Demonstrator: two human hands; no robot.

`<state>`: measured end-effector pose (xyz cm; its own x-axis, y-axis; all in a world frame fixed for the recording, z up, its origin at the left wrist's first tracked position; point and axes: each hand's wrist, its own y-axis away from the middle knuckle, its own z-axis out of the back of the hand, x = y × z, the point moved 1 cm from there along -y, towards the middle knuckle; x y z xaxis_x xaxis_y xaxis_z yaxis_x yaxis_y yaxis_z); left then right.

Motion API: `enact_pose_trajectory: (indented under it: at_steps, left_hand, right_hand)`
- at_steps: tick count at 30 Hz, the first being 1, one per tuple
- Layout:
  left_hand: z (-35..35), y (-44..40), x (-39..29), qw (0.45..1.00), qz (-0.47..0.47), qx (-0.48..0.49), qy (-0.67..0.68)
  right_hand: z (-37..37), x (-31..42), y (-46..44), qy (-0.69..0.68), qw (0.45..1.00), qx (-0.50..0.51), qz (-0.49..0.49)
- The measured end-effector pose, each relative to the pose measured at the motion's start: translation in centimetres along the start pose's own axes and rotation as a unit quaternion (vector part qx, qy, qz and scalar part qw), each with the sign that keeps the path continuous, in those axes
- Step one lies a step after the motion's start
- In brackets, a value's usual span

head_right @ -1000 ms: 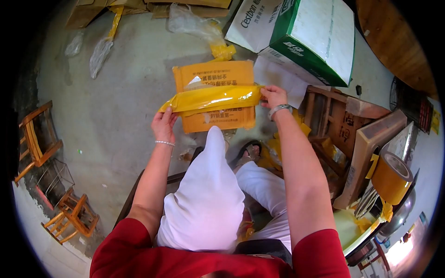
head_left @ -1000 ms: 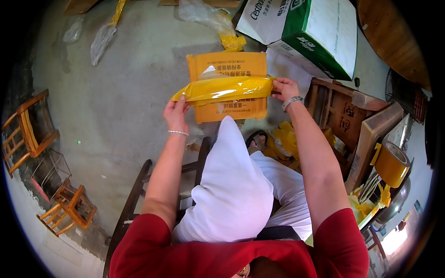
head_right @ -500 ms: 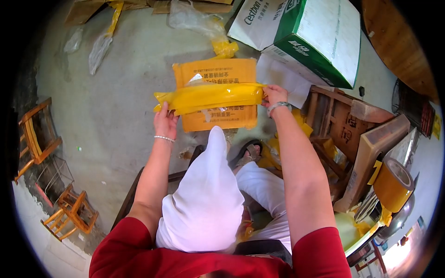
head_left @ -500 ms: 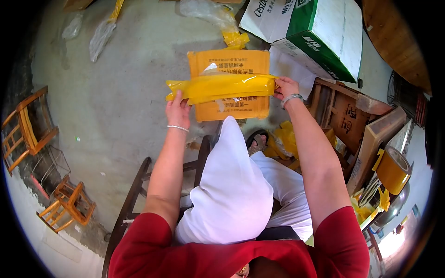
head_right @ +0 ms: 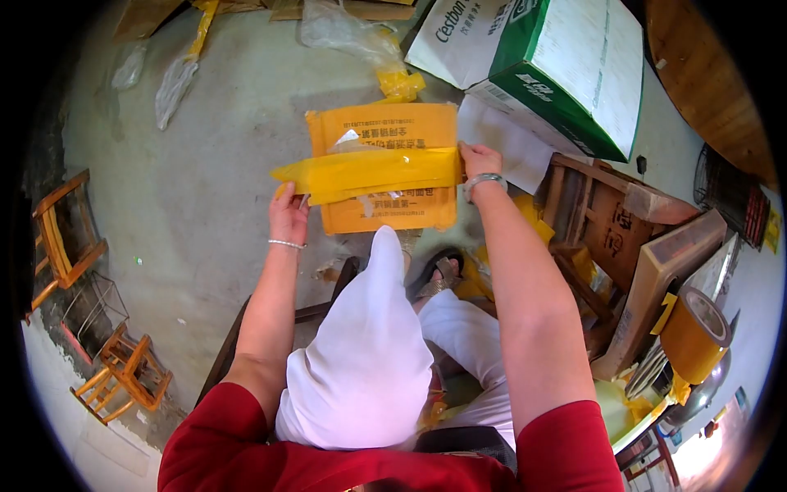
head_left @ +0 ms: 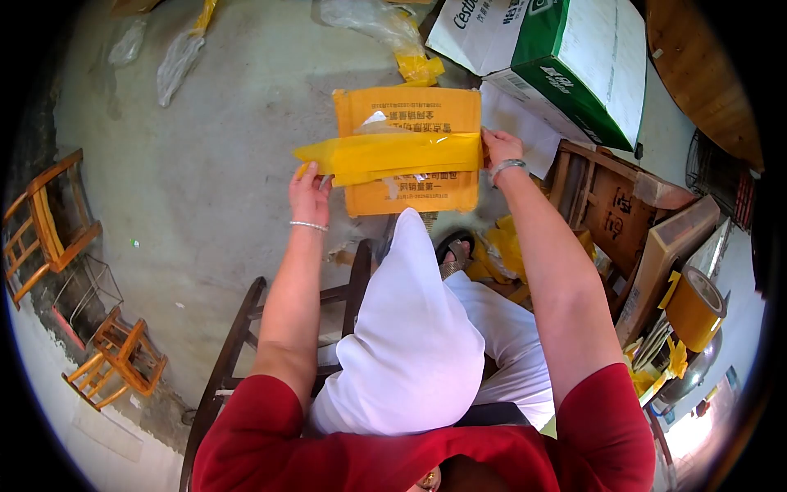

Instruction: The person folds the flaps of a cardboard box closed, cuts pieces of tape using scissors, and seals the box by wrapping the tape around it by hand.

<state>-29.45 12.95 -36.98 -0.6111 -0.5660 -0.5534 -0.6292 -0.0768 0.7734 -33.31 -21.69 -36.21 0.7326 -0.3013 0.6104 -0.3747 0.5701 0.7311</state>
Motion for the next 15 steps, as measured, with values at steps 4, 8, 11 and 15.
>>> enact_pose_trajectory:
  at_steps: [4,8,11,15]
  left_hand:
    - [0.1,0.4,-0.9,0.998,-0.002,0.041,0.046]
    - [-0.3,1.4,-1.5,0.996,-0.033,0.058,0.055]
    - [-0.4,1.6,-1.9,0.998,-0.022,0.037,0.052]
    - [0.5,0.5,-1.0,0.999,0.018,0.024,0.013]
  right_hand:
    - [0.6,-0.2,0.7,-0.046,0.997,-0.045,0.036]
    - [0.3,-1.4,0.5,-0.148,0.986,-0.075,0.031]
    - [0.2,-1.7,0.3,-0.155,0.985,-0.071,0.029]
    - [0.2,-2.4,-0.5,-0.148,0.987,-0.049,0.036]
